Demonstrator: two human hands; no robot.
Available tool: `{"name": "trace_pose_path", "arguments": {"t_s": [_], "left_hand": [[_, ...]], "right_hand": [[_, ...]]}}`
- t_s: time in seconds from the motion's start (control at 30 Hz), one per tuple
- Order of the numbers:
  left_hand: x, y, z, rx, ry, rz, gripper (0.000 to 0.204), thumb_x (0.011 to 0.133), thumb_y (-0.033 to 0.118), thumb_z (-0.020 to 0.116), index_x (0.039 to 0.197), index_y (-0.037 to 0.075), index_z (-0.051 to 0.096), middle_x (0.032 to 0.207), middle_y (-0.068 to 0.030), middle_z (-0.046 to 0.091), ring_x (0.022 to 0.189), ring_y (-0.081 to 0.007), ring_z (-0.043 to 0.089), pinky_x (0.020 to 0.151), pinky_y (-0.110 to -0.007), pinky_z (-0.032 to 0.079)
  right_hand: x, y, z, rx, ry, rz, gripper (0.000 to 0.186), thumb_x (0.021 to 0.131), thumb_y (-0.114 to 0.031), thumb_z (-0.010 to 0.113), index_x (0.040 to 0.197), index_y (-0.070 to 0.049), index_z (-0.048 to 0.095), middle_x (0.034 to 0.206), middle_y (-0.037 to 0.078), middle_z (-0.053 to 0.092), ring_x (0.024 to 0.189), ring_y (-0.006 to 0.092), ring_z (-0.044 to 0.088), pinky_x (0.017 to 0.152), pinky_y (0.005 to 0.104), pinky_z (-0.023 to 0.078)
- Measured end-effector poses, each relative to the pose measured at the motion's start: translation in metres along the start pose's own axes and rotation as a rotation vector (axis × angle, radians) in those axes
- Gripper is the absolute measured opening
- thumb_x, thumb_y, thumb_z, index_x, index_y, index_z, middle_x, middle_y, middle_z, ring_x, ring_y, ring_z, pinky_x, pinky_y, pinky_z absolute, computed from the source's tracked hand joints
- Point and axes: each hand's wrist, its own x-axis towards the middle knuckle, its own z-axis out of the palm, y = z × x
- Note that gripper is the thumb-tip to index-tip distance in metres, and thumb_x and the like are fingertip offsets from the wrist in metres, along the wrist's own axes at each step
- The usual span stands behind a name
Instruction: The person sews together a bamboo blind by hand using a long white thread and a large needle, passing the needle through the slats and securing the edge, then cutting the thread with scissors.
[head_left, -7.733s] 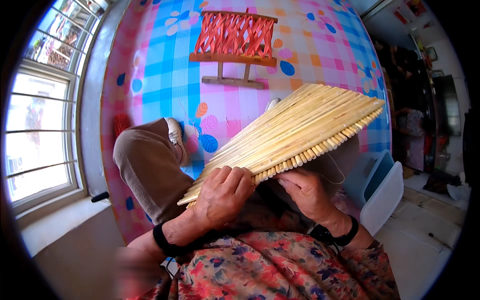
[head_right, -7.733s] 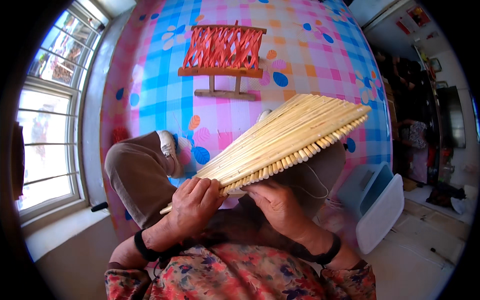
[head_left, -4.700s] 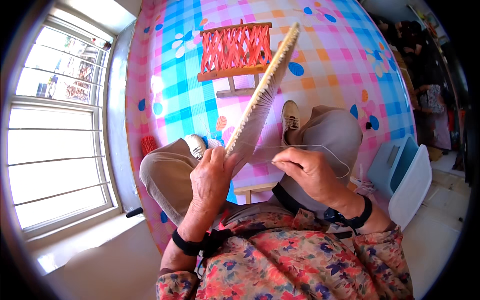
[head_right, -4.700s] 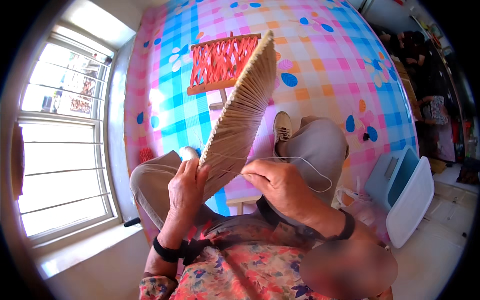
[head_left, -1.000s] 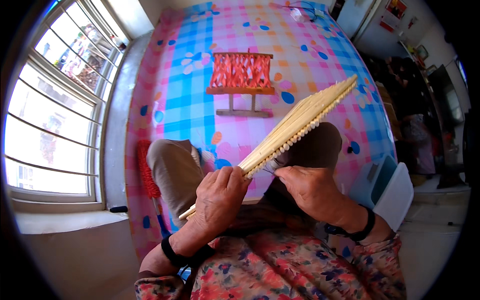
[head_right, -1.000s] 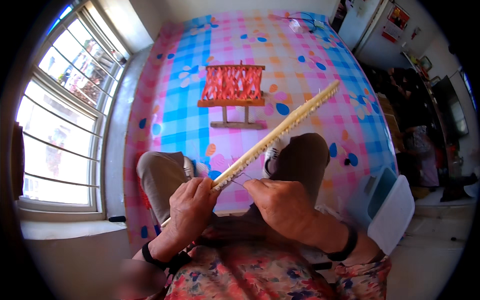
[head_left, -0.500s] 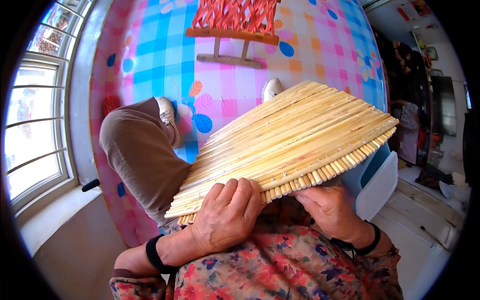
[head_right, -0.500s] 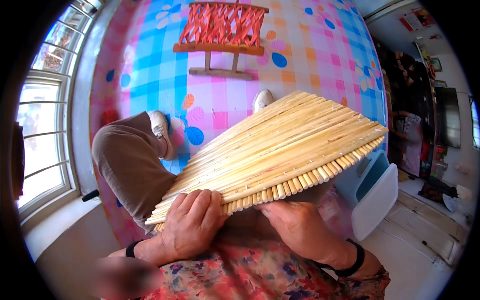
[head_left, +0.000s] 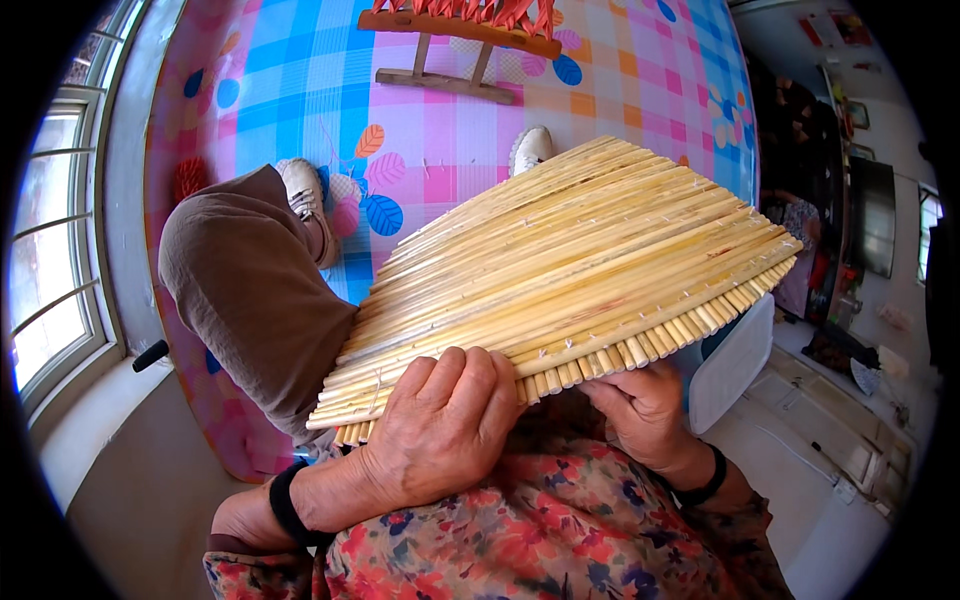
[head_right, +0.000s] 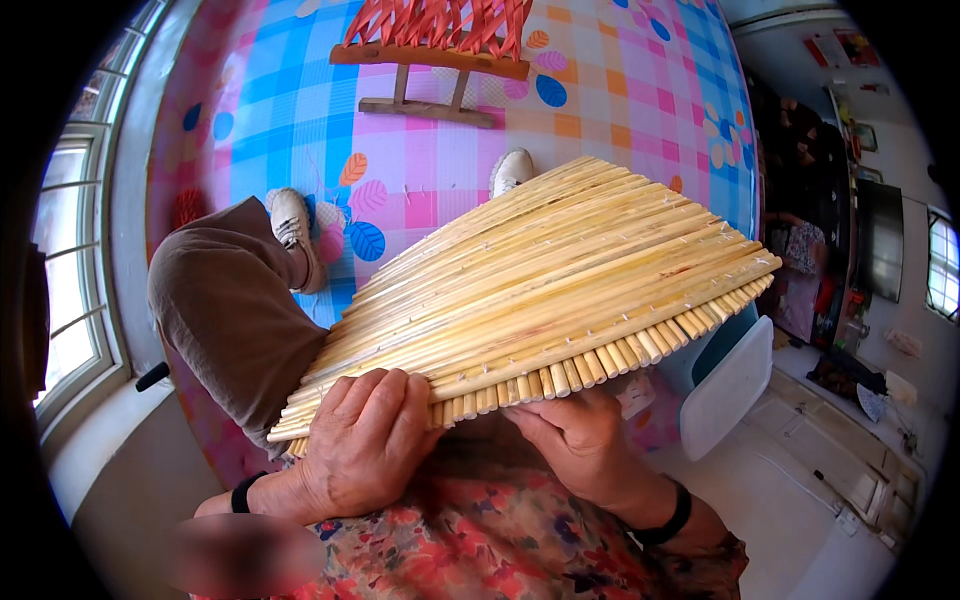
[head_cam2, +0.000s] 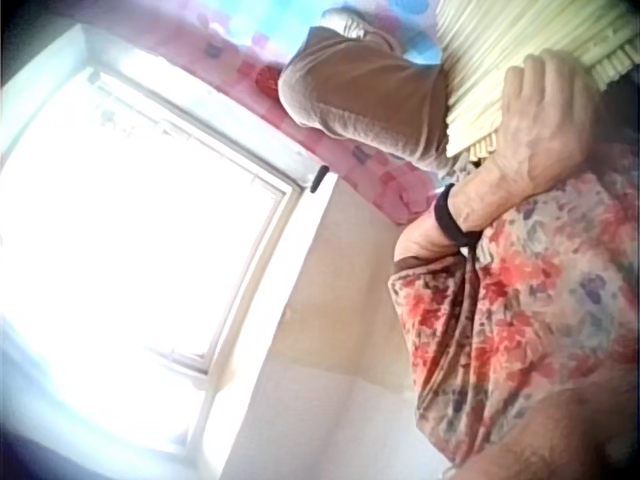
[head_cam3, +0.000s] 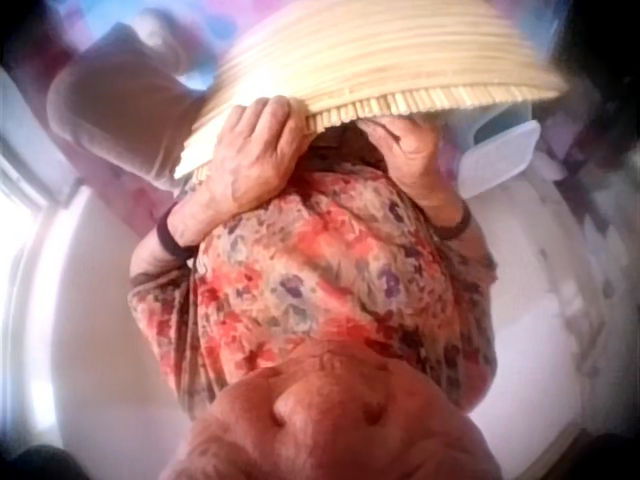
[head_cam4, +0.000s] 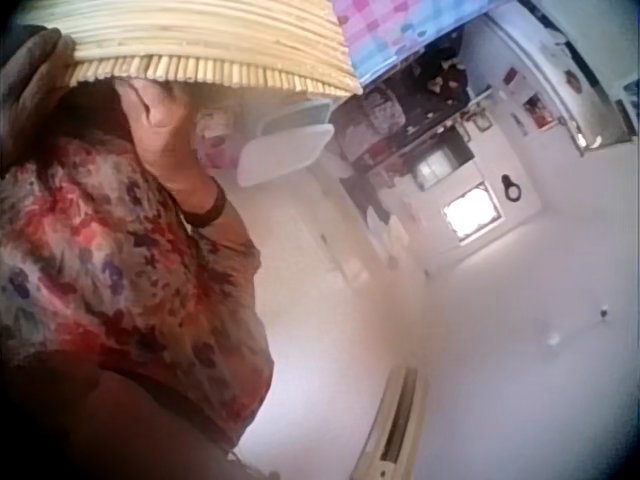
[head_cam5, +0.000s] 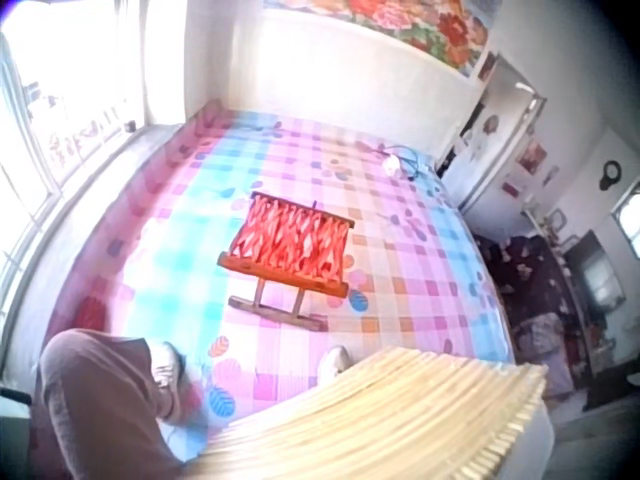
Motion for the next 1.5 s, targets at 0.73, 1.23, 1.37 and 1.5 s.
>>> {"name": "trace_pose_path", "arguments": {"t_s": [0.73, 1.23, 1.37, 1.5], "left_hand": [[0.002, 0.005, 0.006, 0.048, -0.002, -0.023, 0.045, 0.071, 0.018, 0.07, 0.106, -0.006, 0.054, 0.089, -0.0123, 0.054, 0.078, -0.0256, 0.056, 0.064, -0.036, 0.043], [0.0, 0.0, 0.014, -0.015, 0.052, -0.029, 0.043, 0.069, 0.017, 0.071, 0.103, -0.004, 0.054, 0.089, -0.0112, 0.054, 0.077, -0.0254, 0.055, 0.066, -0.037, 0.044], [-0.001, 0.001, 0.015, -0.022, 0.106, -0.09, 0.044, 0.067, 0.018, 0.073, 0.102, -0.002, 0.055, 0.088, -0.0104, 0.054, 0.079, -0.0253, 0.056, 0.067, -0.037, 0.044], [-0.003, 0.001, 0.014, -0.023, 0.116, -0.098, 0.041, 0.067, 0.018, 0.073, 0.1, 0.0, 0.056, 0.088, -0.0096, 0.055, 0.079, -0.0252, 0.056, 0.067, -0.037, 0.045]], "right_hand": [[-0.003, -0.001, 0.004, 0.164, -0.012, 0.099, 0.013, 0.088, -0.002, 0.059, 0.1, 0.003, 0.064, 0.071, 0.004, 0.06, 0.054, 0.0082, 0.053, 0.05, 0.0221, 0.043], [-0.008, -0.003, 0.021, 0.384, 0.129, 0.363, 0.013, 0.088, -0.003, 0.061, 0.099, 0.002, 0.065, 0.077, 0.004, 0.061, 0.065, 0.0087, 0.053, 0.058, 0.0226, 0.042], [-0.012, -0.006, 0.005, 0.207, -0.001, 0.317, 0.016, 0.092, -0.007, 0.057, 0.106, -0.001, 0.064, 0.07, -0.001, 0.056, 0.052, 0.0038, 0.045, 0.048, 0.0182, 0.038], [-0.017, -0.02, -0.002, 0.164, -0.035, 0.399, 0.017, 0.093, -0.008, 0.055, 0.106, -0.003, 0.064, 0.069, -0.001, 0.055, 0.052, 0.0032, 0.044, 0.047, 0.0181, 0.038]]}}
